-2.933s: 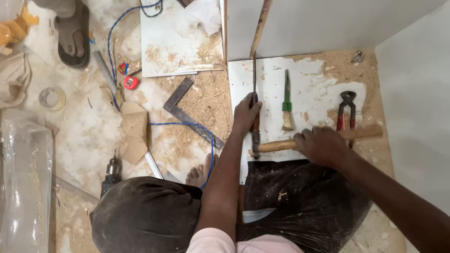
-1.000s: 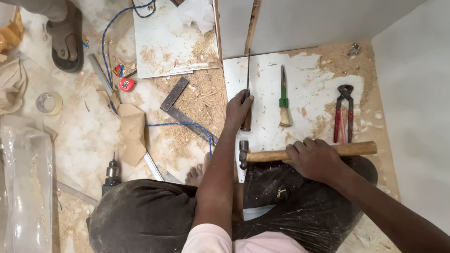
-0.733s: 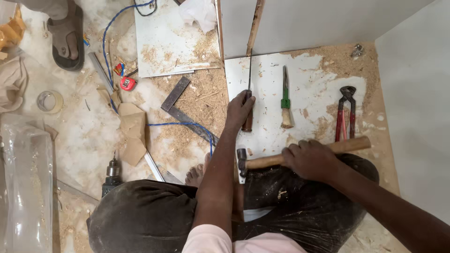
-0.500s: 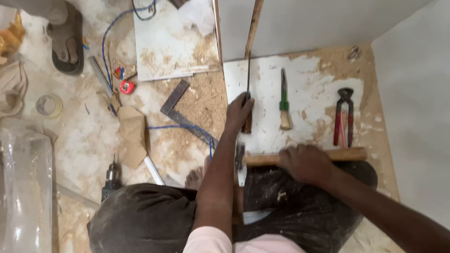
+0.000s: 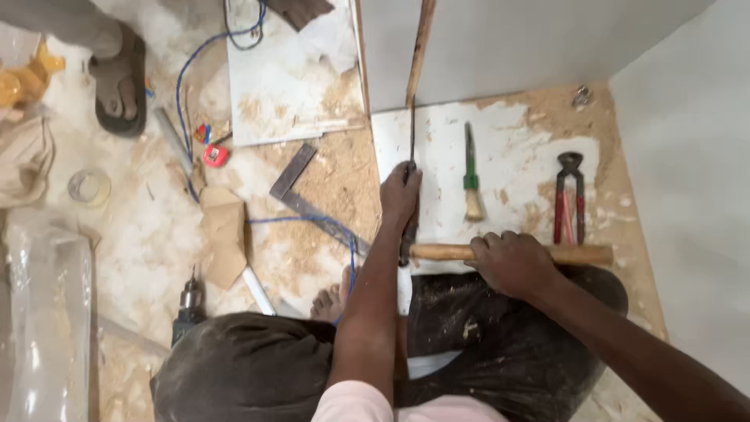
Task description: The person is assembling a wooden cabinet or wardrobe. They use a hammer and a chisel to fit wooden pieces together, striking the chisel to adjust the joints. The person also uses a small wooden block to protect the wood while hammering.
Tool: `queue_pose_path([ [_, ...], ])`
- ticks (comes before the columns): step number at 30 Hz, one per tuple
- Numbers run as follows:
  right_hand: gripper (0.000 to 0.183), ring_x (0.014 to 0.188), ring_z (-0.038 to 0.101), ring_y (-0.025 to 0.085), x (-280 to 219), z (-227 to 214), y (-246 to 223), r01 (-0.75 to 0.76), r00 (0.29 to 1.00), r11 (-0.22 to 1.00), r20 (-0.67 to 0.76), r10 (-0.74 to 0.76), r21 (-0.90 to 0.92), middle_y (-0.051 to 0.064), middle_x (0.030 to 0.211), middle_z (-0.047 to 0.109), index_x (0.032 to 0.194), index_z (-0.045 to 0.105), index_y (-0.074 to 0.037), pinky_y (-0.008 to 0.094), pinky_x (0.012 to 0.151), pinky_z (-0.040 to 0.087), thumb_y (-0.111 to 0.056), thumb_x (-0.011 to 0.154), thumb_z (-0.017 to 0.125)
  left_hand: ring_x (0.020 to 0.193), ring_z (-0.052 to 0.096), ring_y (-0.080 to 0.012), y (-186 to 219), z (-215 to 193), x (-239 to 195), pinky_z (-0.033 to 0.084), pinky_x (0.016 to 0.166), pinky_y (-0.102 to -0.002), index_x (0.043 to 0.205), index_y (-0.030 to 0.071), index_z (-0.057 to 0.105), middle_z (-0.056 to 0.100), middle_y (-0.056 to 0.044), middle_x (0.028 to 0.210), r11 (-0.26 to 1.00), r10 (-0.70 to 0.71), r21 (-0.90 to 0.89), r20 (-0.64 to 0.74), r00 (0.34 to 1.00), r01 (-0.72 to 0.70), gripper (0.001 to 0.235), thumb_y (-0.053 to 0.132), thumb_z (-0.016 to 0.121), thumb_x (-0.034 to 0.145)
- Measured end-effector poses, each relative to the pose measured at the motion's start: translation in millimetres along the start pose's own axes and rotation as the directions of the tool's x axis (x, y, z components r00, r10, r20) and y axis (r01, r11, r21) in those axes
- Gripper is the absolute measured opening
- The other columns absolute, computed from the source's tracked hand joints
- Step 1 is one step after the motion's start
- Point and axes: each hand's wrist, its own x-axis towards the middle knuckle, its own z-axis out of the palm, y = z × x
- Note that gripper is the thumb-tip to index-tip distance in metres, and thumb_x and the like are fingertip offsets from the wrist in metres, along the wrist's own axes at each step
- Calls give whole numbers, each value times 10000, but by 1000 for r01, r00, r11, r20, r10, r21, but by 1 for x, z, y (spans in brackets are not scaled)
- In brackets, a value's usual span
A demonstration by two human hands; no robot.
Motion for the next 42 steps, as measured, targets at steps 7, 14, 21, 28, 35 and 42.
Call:
queue_pose_path([
  [7,380,655,690,252,-40,1,-15,2,976,1000,-219,-4,-9,85,753,674,1006,658,-76,406,486,580,-441,902,668,957,729,-308,4,-3,-20,551,880,-404,1265,28,682,762,-176,1029,984,-148,-101,-30,989,144,453,364,611,969],
  [14,385,675,694,239,-53,0,-9,-48,977,998,-210,40,-34,72,766,678,1061,661,-94,401,517,592,-454,925,642,1014,716,-323,2,-7,-12,533,919,-413,1288,31,685,758,-190,1094,994,-110,-11,28,994,111,483,375,619,955],
  [21,412,655,688,234,-53,2,-4,-44,943,999,-331,38,-11,75,757,671,1079,671,-72,392,504,582,-427,870,663,997,719,-321,2,-10,-3,534,906,-416,1292,44,672,757,-184,1075,996,-80,-27,45,996,82,484,389,603,960],
  [28,405,635,681,223,-48,-6,-5,-34,942,998,-335,17,-47,60,739,660,1026,674,-81,380,498,573,-467,904,664,968,724,-321,2,-10,0,536,885,-422,1273,58,692,764,-181,1045,995,-92,36,75,993,90,481,405,587,958],
  [35,418,605,677,212,-38,-2,-3,140,962,977,-211,-173,-163,95,799,669,1012,656,-24,370,464,579,-435,1009,581,997,726,-315,0,-10,6,537,918,-417,1312,66,670,759,-172,1075,993,-105,73,118,987,97,512,422,590,953],
  [42,351,667,687,265,-5,26,8,219,967,969,-111,-231,-112,110,819,674,1061,636,-58,449,584,595,-376,1010,497,984,738,-308,4,-9,5,547,917,-412,1347,64,637,759,-163,1083,981,-185,77,134,974,176,537,420,584,949],
])
